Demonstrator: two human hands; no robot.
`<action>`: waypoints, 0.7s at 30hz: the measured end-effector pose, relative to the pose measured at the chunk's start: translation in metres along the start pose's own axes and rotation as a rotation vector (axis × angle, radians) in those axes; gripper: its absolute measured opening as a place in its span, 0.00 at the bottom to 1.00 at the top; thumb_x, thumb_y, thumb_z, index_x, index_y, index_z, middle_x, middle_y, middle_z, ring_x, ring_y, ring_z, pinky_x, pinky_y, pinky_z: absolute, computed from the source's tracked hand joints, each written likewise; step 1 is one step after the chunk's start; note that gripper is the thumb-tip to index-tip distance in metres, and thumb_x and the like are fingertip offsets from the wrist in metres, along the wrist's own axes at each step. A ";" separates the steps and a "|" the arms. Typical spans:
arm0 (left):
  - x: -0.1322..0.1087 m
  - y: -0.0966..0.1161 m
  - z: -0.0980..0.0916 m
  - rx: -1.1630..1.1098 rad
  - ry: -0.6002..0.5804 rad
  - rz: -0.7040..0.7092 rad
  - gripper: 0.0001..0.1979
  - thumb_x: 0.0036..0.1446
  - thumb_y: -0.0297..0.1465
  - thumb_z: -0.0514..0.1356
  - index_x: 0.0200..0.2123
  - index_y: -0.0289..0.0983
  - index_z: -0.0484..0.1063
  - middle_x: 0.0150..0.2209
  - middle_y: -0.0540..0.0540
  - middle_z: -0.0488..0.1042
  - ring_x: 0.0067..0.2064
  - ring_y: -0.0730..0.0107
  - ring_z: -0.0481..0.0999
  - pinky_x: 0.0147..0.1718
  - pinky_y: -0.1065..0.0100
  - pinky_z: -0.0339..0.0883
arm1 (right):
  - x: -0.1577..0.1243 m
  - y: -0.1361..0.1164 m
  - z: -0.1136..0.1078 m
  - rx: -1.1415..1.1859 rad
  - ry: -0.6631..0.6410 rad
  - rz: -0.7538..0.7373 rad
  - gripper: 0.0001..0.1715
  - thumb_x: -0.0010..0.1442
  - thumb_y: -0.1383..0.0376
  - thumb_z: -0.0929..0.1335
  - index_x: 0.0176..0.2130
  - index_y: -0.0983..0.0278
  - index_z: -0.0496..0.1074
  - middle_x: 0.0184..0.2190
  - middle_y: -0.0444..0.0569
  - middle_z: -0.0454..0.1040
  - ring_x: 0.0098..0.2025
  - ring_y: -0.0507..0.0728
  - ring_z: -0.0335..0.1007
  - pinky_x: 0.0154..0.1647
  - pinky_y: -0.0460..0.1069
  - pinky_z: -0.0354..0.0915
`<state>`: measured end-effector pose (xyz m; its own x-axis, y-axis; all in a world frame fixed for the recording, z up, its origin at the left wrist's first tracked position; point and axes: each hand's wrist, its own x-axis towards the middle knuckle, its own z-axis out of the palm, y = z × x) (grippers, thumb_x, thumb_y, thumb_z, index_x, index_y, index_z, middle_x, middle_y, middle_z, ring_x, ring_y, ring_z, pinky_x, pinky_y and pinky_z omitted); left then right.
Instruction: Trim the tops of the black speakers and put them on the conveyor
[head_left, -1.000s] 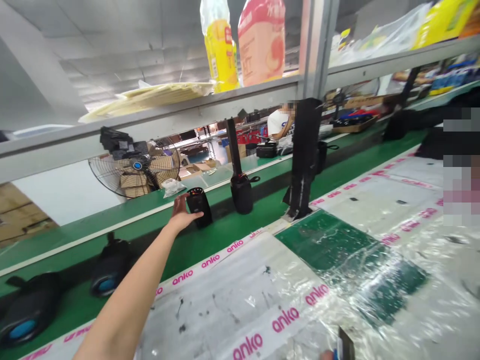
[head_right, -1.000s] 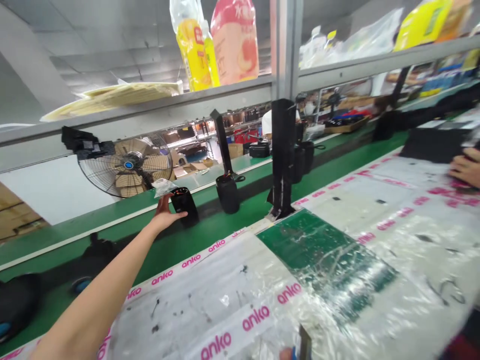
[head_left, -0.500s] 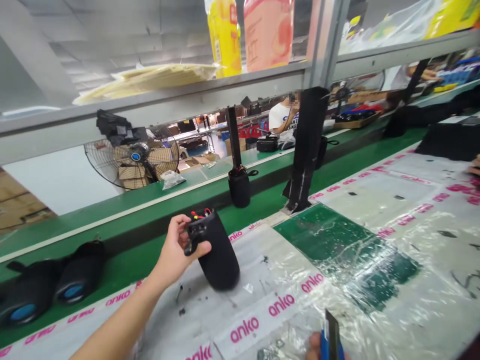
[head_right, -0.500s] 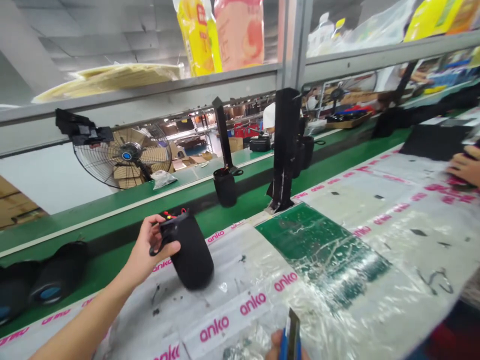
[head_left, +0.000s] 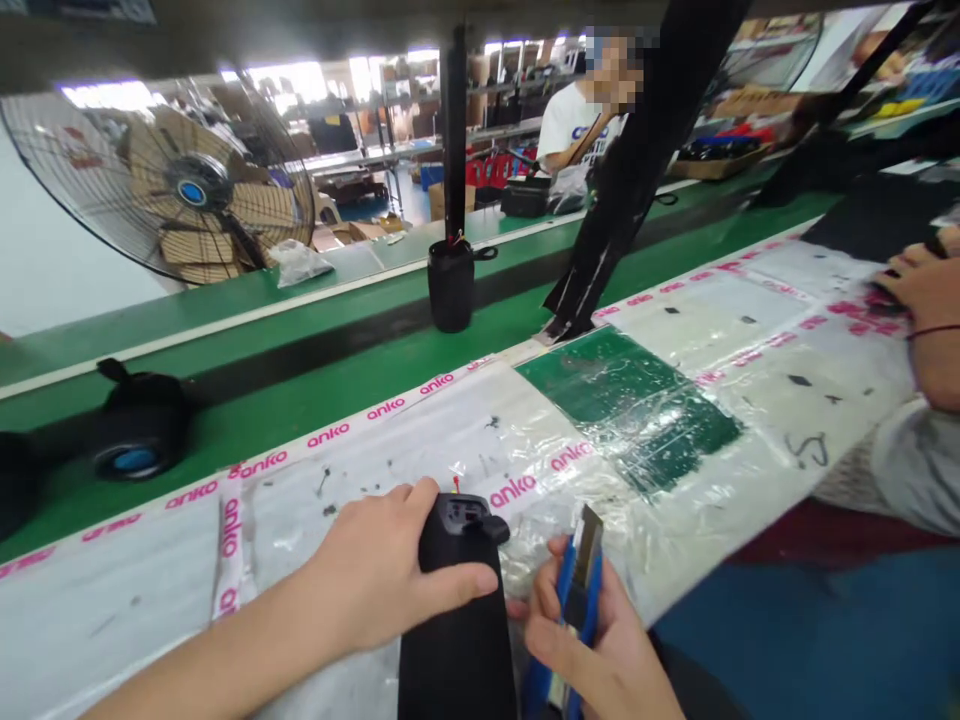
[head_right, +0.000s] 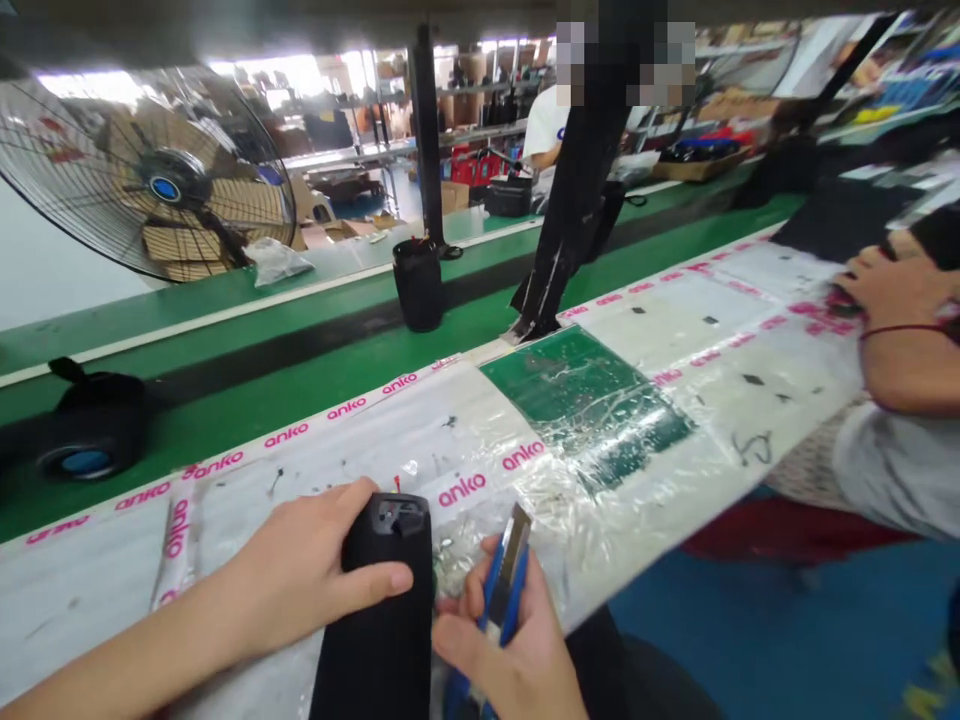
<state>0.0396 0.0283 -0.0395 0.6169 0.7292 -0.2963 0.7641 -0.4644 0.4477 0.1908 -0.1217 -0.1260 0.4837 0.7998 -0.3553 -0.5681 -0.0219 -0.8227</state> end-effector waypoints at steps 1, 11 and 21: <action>0.002 0.002 0.004 -0.003 0.002 -0.003 0.32 0.49 0.66 0.63 0.35 0.42 0.69 0.33 0.38 0.79 0.32 0.45 0.77 0.28 0.62 0.52 | 0.000 0.000 0.001 -0.023 0.006 -0.001 0.42 0.40 0.53 0.85 0.50 0.55 0.70 0.28 0.35 0.68 0.30 0.52 0.67 0.51 0.58 0.71; 0.011 -0.029 -0.018 -0.216 -0.266 0.301 0.38 0.46 0.60 0.72 0.53 0.44 0.72 0.40 0.47 0.79 0.37 0.54 0.77 0.32 0.65 0.63 | 0.003 -0.007 0.006 -0.152 0.030 -0.018 0.45 0.36 0.52 0.85 0.48 0.56 0.67 0.28 0.35 0.69 0.27 0.53 0.64 0.36 0.52 0.67; 0.018 -0.032 0.029 -0.489 -0.046 0.313 0.39 0.36 0.64 0.74 0.37 0.41 0.65 0.41 0.46 0.69 0.40 0.57 0.69 0.37 0.61 0.66 | -0.023 -0.019 -0.006 -0.308 0.211 -0.015 0.32 0.53 0.51 0.81 0.51 0.55 0.70 0.32 0.39 0.72 0.33 0.54 0.67 0.37 0.49 0.67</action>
<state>0.0318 0.0420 -0.0837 0.8153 0.5666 -0.1190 0.3750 -0.3602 0.8542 0.1950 -0.1432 -0.1051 0.6350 0.6612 -0.3994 -0.3484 -0.2164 -0.9120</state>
